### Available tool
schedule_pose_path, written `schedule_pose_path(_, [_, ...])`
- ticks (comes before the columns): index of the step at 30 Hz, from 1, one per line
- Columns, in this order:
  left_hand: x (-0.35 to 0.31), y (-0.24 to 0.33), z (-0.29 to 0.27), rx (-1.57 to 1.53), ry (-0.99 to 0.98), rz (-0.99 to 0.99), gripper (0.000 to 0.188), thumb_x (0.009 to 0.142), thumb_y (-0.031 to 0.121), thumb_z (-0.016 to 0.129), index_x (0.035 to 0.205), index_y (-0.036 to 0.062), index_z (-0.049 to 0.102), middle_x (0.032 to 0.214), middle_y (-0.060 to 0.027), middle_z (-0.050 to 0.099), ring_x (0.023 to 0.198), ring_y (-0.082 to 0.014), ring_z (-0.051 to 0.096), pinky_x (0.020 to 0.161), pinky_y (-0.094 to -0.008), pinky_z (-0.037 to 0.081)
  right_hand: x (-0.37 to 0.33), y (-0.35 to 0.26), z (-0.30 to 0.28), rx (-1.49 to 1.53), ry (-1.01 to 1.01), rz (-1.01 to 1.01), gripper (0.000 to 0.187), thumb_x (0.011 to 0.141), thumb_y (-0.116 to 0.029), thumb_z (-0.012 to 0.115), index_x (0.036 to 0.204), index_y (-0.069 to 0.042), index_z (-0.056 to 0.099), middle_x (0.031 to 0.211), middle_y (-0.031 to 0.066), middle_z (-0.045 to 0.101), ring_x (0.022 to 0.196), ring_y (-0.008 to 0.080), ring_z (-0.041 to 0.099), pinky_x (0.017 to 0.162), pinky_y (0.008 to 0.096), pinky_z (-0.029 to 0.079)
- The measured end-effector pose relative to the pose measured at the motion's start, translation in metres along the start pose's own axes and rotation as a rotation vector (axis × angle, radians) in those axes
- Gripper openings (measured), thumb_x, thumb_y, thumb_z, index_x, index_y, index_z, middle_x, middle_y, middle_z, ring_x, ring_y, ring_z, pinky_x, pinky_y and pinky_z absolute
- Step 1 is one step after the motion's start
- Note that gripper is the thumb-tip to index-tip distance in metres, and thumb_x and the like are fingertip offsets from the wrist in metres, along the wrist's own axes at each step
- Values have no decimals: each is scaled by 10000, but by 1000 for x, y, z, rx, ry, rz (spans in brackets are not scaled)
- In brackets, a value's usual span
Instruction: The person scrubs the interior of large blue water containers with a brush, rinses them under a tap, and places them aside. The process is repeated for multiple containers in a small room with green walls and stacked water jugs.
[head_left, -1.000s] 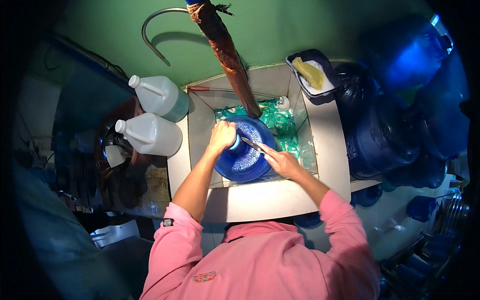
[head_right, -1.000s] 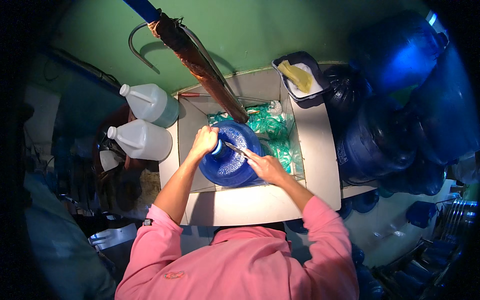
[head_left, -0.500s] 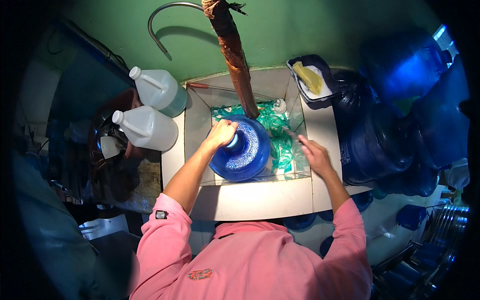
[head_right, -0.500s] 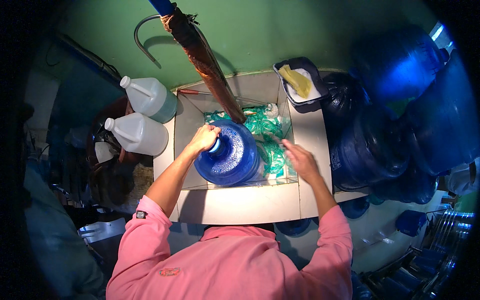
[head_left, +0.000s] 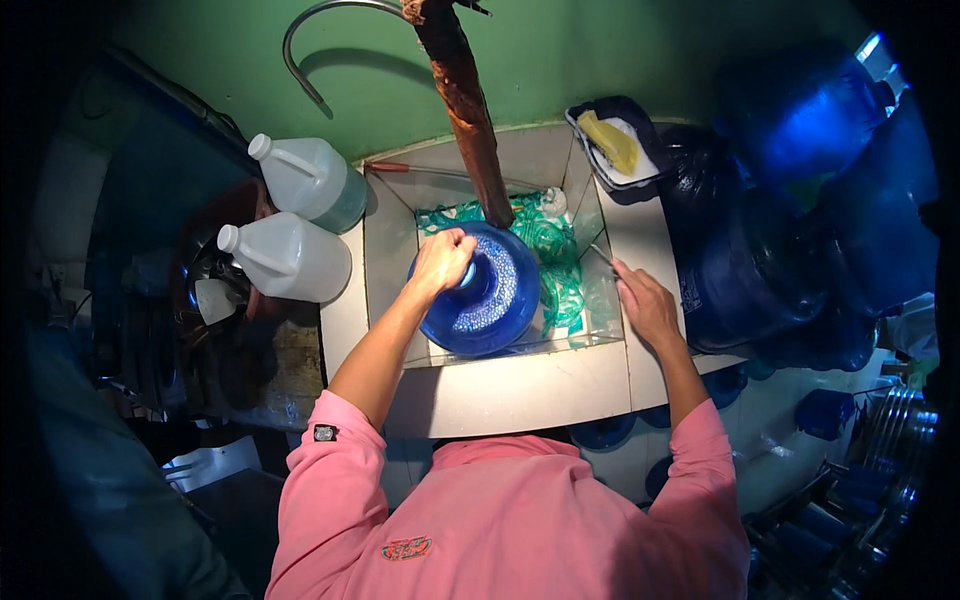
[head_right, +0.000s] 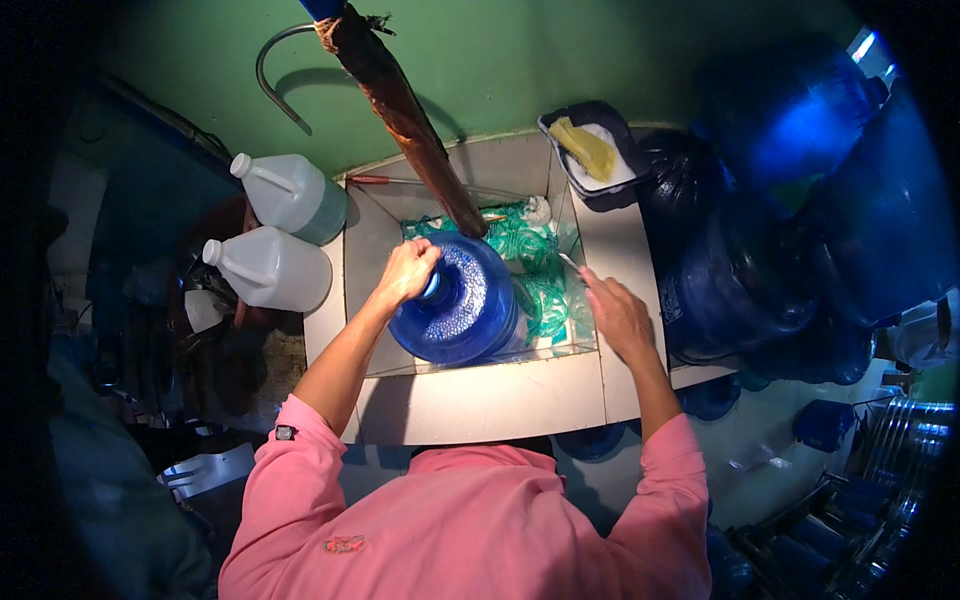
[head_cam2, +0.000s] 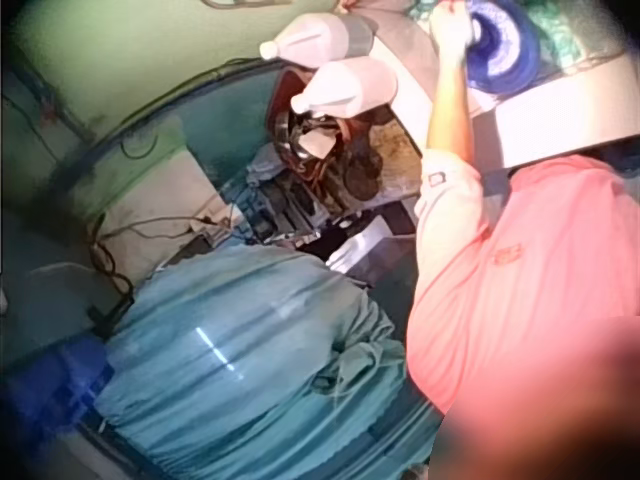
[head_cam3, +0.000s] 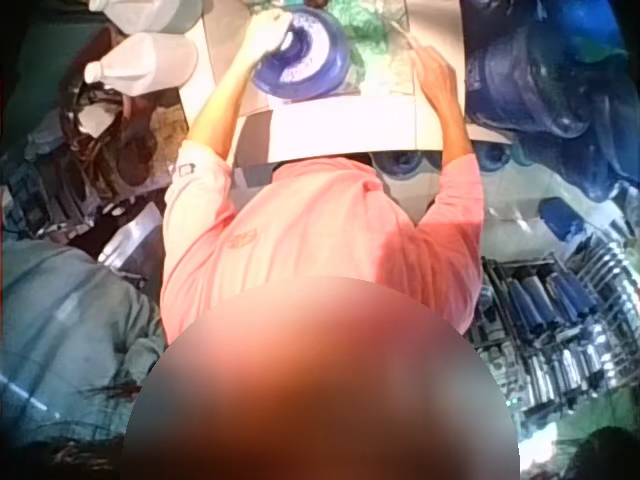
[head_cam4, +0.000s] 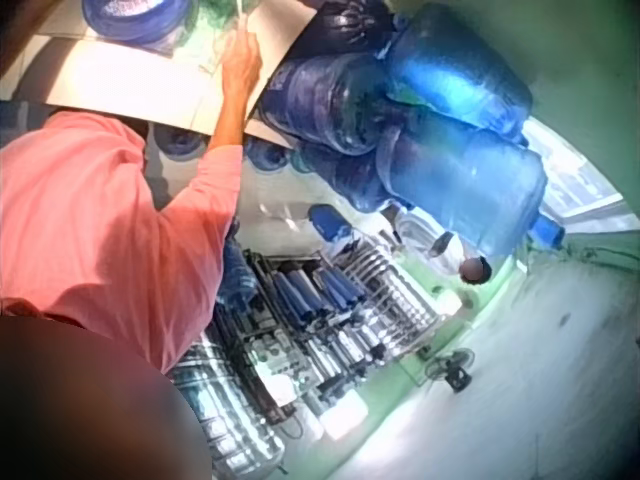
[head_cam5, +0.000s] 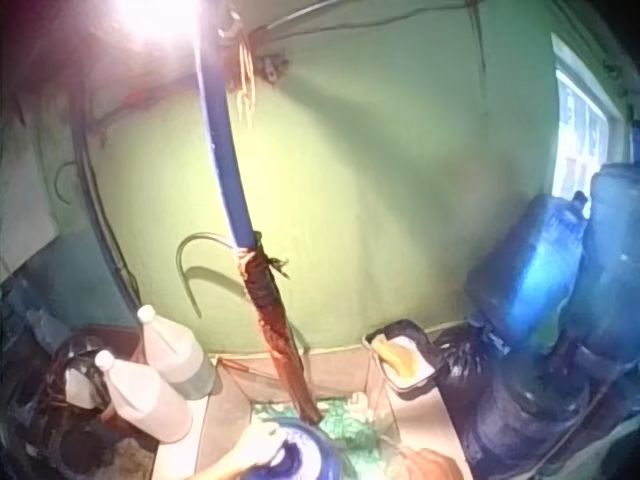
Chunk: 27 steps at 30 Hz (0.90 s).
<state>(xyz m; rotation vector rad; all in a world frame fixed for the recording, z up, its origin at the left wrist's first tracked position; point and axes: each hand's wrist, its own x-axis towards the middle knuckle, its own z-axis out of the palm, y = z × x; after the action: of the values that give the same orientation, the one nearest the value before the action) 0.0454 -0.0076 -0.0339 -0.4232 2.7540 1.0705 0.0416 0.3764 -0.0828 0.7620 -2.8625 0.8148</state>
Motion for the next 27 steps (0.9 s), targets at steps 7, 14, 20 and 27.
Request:
schedule_pose_path(7, [6,10,-2,98,-52,-24,371,878,294,495,814,-26,672,857,-301,666,869,-462,656,837,-519,491,2,-3,1,-13,-75,56,447,964,-163,601,1407,-195,557,1010,81,681,912,281,673,798,412,546])
schedule_pose_path(14, [8,15,-2,116,-75,23,398,882,278,474,844,-65,672,897,-341,644,921,-479,643,862,-520,484,30,-99,92,635,-137,-101,451,1004,-236,573,1438,-128,516,1346,167,614,1146,329,655,942,363,526])
schedule_pose_path(20, [7,11,-2,116,-38,19,435,895,297,456,741,-86,594,775,-345,600,802,-499,635,779,-535,475,29,-86,88,265,-297,-211,476,984,-292,571,1454,-264,504,981,152,728,724,377,685,650,470,550])
schedule_pose_path(27, [7,9,3,20,14,23,457,893,371,502,795,-55,637,845,-323,633,850,-468,651,789,-514,481,2,-20,30,120,-144,-75,452,951,-287,610,1390,-190,569,954,151,693,871,324,660,757,445,511])
